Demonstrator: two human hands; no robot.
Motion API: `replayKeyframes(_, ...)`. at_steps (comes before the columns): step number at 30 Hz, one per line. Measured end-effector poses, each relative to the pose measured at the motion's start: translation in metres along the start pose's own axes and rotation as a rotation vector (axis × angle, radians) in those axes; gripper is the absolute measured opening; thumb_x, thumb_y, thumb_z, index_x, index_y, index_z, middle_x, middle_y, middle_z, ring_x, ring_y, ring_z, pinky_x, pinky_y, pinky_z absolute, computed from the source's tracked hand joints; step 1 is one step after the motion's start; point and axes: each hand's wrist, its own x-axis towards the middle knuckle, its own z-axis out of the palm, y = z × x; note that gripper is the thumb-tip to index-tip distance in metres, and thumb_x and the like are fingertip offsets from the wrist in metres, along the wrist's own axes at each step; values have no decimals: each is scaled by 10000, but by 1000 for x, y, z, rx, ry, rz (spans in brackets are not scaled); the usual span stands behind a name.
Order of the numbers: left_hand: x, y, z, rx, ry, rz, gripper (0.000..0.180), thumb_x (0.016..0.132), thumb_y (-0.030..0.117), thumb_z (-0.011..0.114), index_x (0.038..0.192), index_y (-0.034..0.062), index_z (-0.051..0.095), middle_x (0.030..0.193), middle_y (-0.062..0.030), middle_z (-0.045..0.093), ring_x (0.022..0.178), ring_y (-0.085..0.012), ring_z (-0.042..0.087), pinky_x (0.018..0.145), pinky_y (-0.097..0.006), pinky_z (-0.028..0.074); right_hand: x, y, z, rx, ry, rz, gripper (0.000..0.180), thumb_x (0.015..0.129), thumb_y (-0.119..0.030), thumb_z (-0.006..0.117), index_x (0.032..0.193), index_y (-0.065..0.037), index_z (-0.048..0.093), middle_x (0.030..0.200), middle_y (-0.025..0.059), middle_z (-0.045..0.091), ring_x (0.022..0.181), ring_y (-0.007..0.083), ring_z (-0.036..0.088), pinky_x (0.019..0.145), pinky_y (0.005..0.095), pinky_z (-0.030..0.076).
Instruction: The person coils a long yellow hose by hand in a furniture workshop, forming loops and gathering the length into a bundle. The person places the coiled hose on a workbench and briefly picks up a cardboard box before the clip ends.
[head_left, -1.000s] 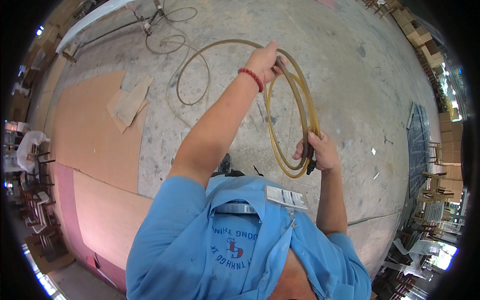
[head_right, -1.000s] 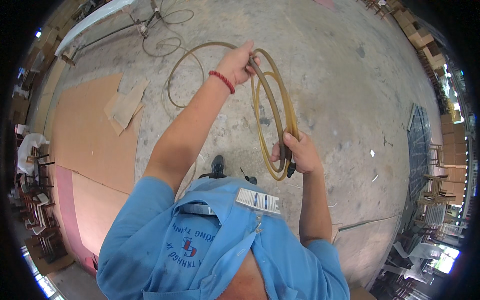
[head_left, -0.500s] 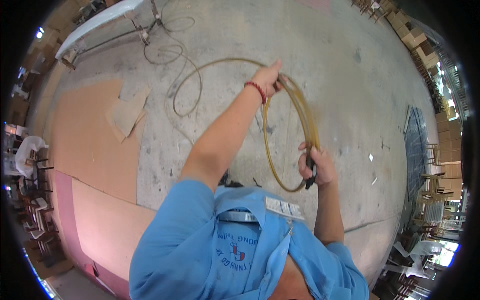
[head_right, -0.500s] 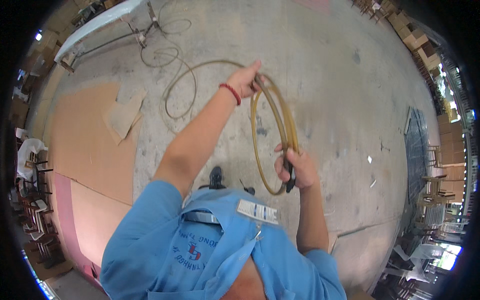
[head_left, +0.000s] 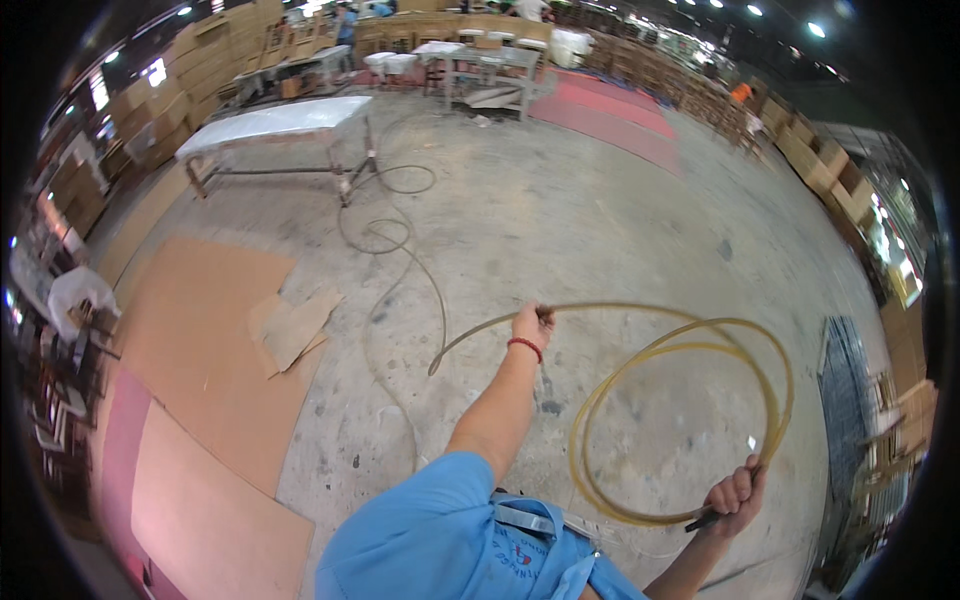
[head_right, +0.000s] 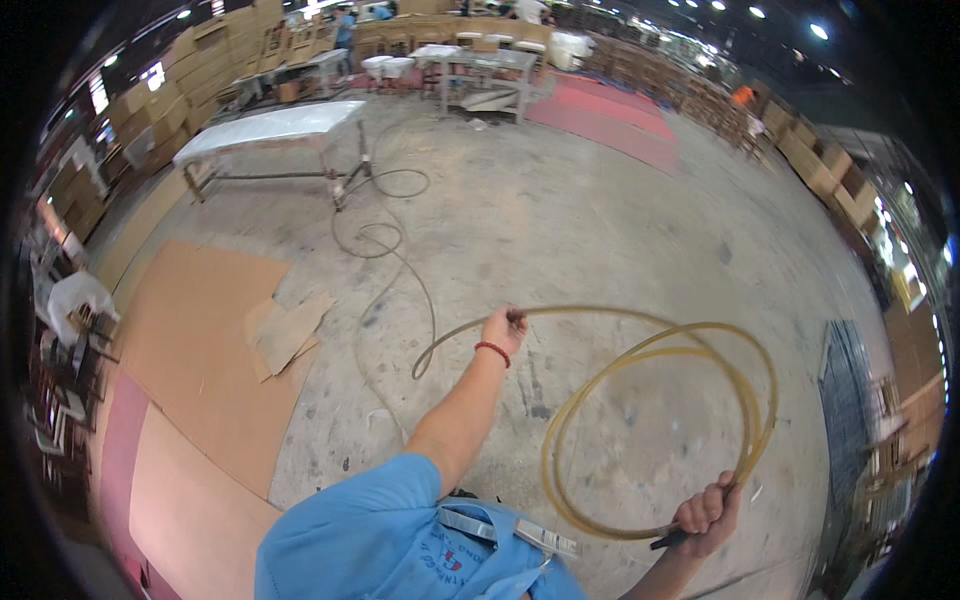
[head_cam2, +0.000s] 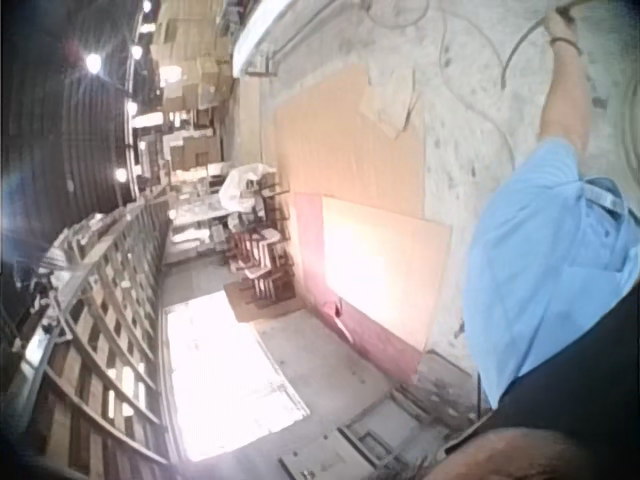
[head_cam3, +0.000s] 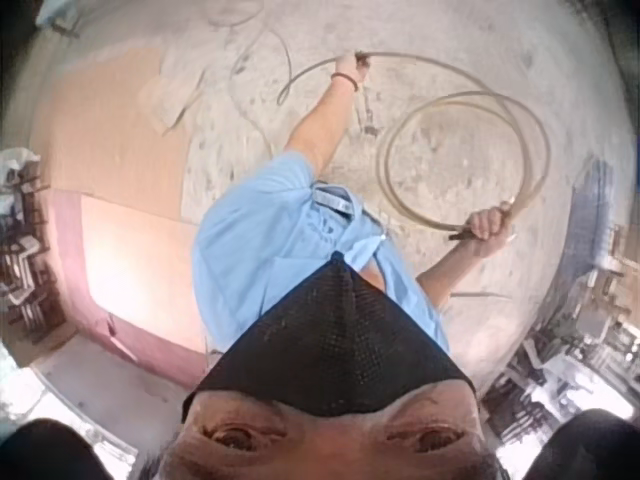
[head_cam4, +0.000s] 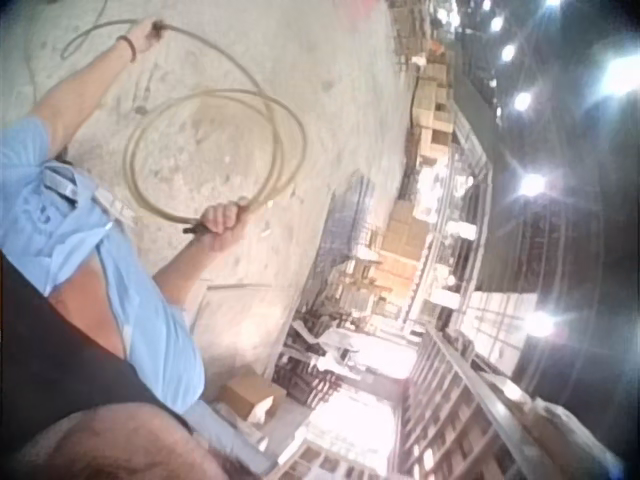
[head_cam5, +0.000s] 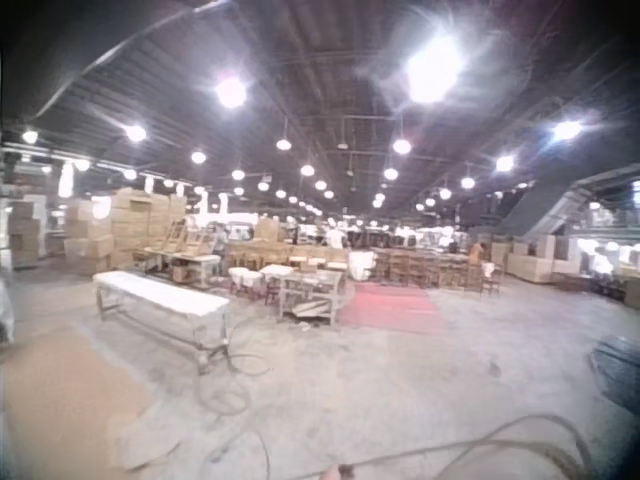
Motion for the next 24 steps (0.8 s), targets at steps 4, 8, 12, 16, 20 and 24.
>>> replayKeyframes(4, -24, -31, 21, 255, -208, -178, 269, 916, 332, 540, 1002, 78, 511, 891, -82, 598, 818, -202, 580, 668, -359, 488, -7, -25, -2, -131, -226, -80, 420, 1019, -339, 219, 1154, -28, 466, 523, -47, 334, 356, 55, 307, 326, 214, 298)
replayKeyframes(8, -84, -98, 28, 1358, -335, -307, 567, 818, 508, 633, 1166, 88, 476, 1137, -93, 547, 1095, -196, 503, 816, -438, 481, -2, -28, 16, -233, -162, -201, 307, 1011, -314, 296, 1036, -32, 416, 504, -53, 348, 344, 38, 296, 321, 203, 274)
replayKeyframes(12, -120, -158, 22, 1410, -252, -573, 623, 775, 469, 680, 1187, 57, 459, 1187, -98, 501, 1176, -182, 436, 837, -470, 480, 10, -17, 51, -90, -333, -200, 329, 1012, -316, 293, 1015, -8, 406, 502, -39, 377, 344, 40, 344, 316, 204, 288)
replayKeyframes(16, -103, -187, 4, 994, -286, -690, 373, 818, 261, 676, 1083, 59, 508, 962, -73, 585, 913, -160, 578, 677, -349, 533, -1, -4, 70, -179, -448, -127, 330, 1005, -319, 325, 990, 1, 404, 467, -37, 377, 331, 43, 348, 297, 205, 273)
replayKeyframes(20, -69, -180, -14, 723, -294, -651, 161, 847, 90, 633, 976, 67, 539, 750, -20, 579, 621, -108, 573, 513, -224, 500, -15, -11, 63, -264, -309, -189, 326, 1004, -317, 318, 986, -3, 405, 478, -36, 380, 331, 44, 341, 296, 207, 268)
replayKeyframes(24, -49, -141, -20, 626, -218, -554, 158, 875, 121, 618, 1000, 68, 536, 757, -7, 550, 571, -73, 516, 493, -210, 469, -23, -11, 43, -252, -182, -224, 320, 1005, -314, 305, 986, -10, 402, 490, -40, 374, 333, 42, 327, 299, 206, 273)
